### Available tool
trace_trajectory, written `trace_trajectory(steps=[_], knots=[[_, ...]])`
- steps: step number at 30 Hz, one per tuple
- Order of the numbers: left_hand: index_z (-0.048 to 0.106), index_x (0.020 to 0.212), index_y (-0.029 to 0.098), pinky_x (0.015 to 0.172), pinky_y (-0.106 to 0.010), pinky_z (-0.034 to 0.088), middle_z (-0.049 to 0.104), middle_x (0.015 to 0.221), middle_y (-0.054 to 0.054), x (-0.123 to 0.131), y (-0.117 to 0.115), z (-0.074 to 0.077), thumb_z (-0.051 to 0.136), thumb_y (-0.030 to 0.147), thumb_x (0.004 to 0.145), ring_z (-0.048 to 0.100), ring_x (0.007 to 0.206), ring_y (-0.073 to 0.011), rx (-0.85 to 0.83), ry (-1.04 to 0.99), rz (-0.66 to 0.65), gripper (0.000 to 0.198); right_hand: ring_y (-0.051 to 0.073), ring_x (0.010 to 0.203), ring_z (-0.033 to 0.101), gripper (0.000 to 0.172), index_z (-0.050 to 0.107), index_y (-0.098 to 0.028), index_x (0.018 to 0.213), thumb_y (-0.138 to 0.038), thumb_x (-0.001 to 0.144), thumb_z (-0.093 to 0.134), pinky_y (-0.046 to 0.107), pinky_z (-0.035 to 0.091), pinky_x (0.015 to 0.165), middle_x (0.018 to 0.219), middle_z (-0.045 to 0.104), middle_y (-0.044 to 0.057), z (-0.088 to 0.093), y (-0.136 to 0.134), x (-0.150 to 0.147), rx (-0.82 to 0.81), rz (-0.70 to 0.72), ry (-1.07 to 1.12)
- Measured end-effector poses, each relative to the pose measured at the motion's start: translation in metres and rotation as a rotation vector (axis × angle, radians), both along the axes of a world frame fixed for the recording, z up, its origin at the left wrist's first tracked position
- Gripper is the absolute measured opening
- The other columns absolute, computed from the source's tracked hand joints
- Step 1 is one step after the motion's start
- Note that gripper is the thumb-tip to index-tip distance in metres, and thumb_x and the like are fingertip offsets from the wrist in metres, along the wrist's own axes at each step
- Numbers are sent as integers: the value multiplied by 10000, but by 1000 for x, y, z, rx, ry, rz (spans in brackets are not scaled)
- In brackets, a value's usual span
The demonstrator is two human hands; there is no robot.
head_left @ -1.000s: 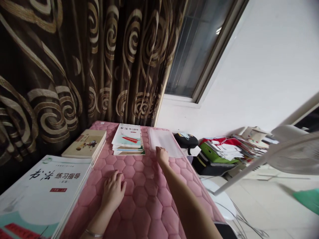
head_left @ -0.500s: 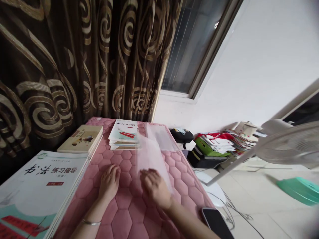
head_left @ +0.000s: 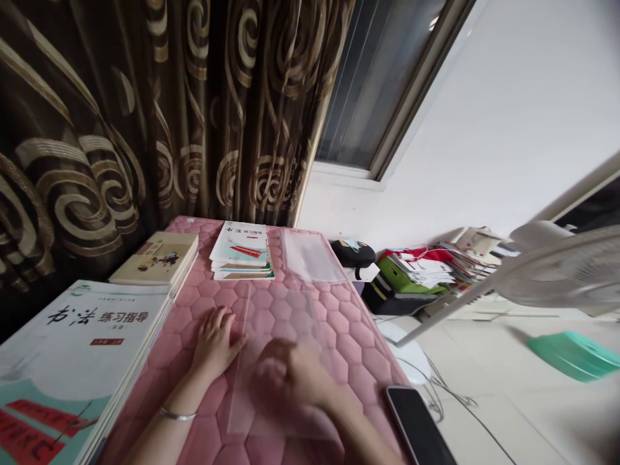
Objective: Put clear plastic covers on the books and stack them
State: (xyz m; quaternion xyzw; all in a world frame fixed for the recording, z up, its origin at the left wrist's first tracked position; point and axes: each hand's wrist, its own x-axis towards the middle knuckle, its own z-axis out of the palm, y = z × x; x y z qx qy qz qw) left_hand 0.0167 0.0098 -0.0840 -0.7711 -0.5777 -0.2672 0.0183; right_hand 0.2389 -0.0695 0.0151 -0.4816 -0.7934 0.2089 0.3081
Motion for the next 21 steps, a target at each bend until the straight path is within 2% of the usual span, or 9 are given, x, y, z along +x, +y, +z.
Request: trace_trajectory(steps=[2,4,5,7,11,14,16,18,21], knots=[[625,1193,162,1090,-516,382,564,1381,-180,1,-1,3,598,451,839,493,1307,-340,11,13,-3,457,165,738,675,232,692,-232,865,-324,890,481,250,482,625,903,721,46,4,20,28,-103,-199,58],[630,1174,168,1078,-517,396,575,1365,-180,1,-2,5,589,442,844,509,1291,-338,26,12,-4,431,181,724,670,224,659,-191,863,-328,907,487,267,472,636,889,717,82,-2,36,55,-137,-547,-31],[631,1169,172,1071,-518,403,577,1362,-180,1,-2,6,582,441,848,514,1286,-337,31,9,-6,422,197,775,674,203,647,-178,878,-330,899,515,271,465,651,905,715,98,-7,41,67,-165,-665,-100],[630,1167,172,1062,-519,413,575,1363,-181,1,-3,8,576,444,852,513,1287,-339,29,12,-14,420,200,785,671,202,624,-177,922,-358,900,537,265,444,629,891,712,87,-21,46,84,-269,-781,-158],[631,1178,148,1074,-528,400,560,1380,-192,2,-3,10,598,438,840,486,1311,-363,3,43,-1,447,167,680,640,227,597,-195,906,-416,902,545,244,391,548,781,691,34,-36,46,94,-406,-779,-105],[630,1187,144,1079,-530,395,558,1382,-193,2,-3,12,609,424,833,481,1314,-365,-12,42,4,452,137,569,581,220,588,-197,828,-414,865,589,229,354,488,672,645,2,-37,47,93,-413,-780,-10],[633,1180,150,1074,-522,403,559,1378,-187,3,-4,13,617,410,827,490,1305,-358,-25,16,-5,439,120,477,518,284,578,-200,803,-480,842,603,224,329,442,573,575,-32,-36,46,94,-445,-743,132],[646,1156,165,1068,-529,406,563,1371,-178,3,-4,17,639,397,805,501,1293,-355,-39,-38,-7,420,112,445,482,400,589,-194,844,-593,822,589,221,335,425,536,525,-50,-36,45,91,-466,-633,354],[669,1106,208,1033,-528,431,578,1357,-146,5,-6,25,635,378,794,540,1250,-331,-65,-189,-25,357,107,473,493,614,620,-169,1000,-742,803,520,225,380,446,608,558,-31,-35,41,75,-503,-394,653]])
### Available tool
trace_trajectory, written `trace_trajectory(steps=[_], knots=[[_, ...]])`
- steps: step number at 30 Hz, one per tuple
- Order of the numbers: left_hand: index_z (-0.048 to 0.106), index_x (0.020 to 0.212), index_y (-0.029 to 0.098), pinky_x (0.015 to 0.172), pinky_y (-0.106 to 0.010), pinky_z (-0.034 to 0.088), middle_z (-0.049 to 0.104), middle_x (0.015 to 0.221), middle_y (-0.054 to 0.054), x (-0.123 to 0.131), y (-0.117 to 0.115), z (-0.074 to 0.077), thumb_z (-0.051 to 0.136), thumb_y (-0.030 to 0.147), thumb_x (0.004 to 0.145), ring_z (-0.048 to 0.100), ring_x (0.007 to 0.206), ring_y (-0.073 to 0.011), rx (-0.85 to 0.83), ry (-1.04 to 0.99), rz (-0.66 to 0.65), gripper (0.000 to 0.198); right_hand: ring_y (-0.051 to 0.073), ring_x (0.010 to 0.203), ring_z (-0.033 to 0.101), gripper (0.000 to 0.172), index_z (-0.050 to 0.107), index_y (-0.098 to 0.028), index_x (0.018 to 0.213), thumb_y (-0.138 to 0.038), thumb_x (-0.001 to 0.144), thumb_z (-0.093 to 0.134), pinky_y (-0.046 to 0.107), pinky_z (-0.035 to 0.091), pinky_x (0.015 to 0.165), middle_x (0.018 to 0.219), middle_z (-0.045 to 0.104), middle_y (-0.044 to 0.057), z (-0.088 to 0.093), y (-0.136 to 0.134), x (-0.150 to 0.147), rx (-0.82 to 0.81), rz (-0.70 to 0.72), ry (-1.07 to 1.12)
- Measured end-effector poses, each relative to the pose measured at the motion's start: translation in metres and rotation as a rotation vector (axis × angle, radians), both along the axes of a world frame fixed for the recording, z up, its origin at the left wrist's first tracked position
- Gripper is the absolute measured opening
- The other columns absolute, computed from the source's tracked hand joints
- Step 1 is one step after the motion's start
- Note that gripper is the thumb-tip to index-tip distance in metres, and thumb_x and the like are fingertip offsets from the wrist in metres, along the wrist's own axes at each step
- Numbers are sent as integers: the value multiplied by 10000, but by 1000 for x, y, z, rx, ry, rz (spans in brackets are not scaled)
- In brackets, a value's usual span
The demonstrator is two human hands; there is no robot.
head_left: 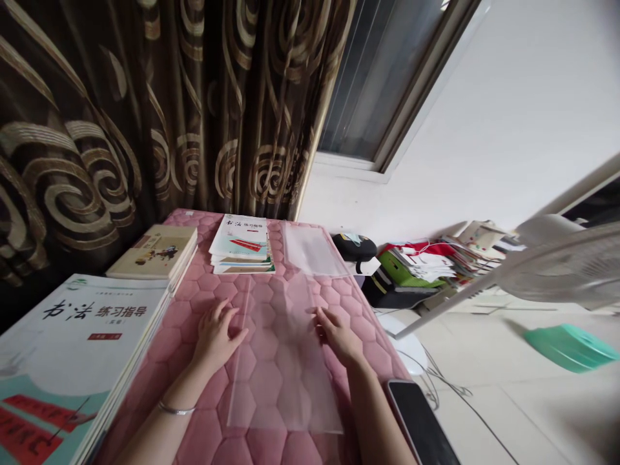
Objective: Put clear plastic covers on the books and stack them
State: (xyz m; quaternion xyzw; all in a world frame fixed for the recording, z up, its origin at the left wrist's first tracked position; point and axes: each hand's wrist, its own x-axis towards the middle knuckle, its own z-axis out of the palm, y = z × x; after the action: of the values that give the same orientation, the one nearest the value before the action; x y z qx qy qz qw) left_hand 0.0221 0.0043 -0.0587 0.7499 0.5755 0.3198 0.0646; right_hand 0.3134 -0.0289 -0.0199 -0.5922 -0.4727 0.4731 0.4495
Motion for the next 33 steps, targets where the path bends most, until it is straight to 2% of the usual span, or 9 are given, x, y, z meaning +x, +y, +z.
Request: trace_trajectory(steps=[3,6,9,12,16,19,21,29,33], knots=[[692,954,218,949,-424,489,686,1167,-108,3,-5,11,525,410,866,635,1085,-255,-55,-223,-129,269,118,541,540,696,629,-166,1143,-765,819,489,251,445,513,722,622,7,1,-4,-30,47,186,40],[643,734,204,770,-309,514,703,768,-63,6,-13,21,366,475,936,658,768,-193,-217,-406,-243,437,174,790,636,586,642,-182,1217,-650,888,513,308,517,723,932,677,69,-1,-9,-62,168,340,-152],[530,610,210,604,-267,442,585,574,-3,8,-17,25,368,537,907,565,592,-163,-353,-470,-213,471,209,944,645,469,639,-198,1255,-512,917,554,345,504,866,1064,668,96,-4,-14,-83,293,465,-299],[468,579,211,565,-251,363,515,537,27,8,-14,26,475,536,814,516,579,-148,-396,-425,-156,401,196,939,653,398,656,-218,1226,-447,911,577,322,508,862,1093,663,88,-4,-15,-85,336,519,-323],[476,588,209,572,-256,343,569,564,10,0,-7,28,455,556,775,507,571,-145,-463,-410,-163,395,177,826,663,298,682,-208,1103,-385,926,520,282,513,723,1095,673,88,-1,-4,-54,202,210,-501],[465,565,218,558,-260,332,546,531,18,-11,-4,33,463,576,749,483,544,-142,-481,-386,-145,402,219,920,669,268,659,-157,1088,-303,901,534,294,494,748,1138,662,145,-2,5,-19,-19,-146,-796],[459,552,223,551,-263,328,516,497,27,-17,-3,37,467,573,740,478,526,-144,-477,-353,-117,397,245,930,672,299,633,-118,1102,-313,886,564,306,488,741,1078,680,169,-6,8,-3,-134,-237,-861],[536,628,218,575,-288,412,648,580,-27,-28,-2,36,452,613,714,573,539,-177,-530,-443,-69,413,161,676,647,77,623,-175,762,-243,778,655,213,421,547,723,706,43,-21,17,2,-127,-138,-675],[563,720,215,561,-284,417,653,589,-26,-46,0,41,407,511,788,597,544,-190,-517,-411,75,341,126,499,596,228,586,-176,643,-289,841,586,205,412,472,567,646,12,-7,16,33,-126,-123,-639]])
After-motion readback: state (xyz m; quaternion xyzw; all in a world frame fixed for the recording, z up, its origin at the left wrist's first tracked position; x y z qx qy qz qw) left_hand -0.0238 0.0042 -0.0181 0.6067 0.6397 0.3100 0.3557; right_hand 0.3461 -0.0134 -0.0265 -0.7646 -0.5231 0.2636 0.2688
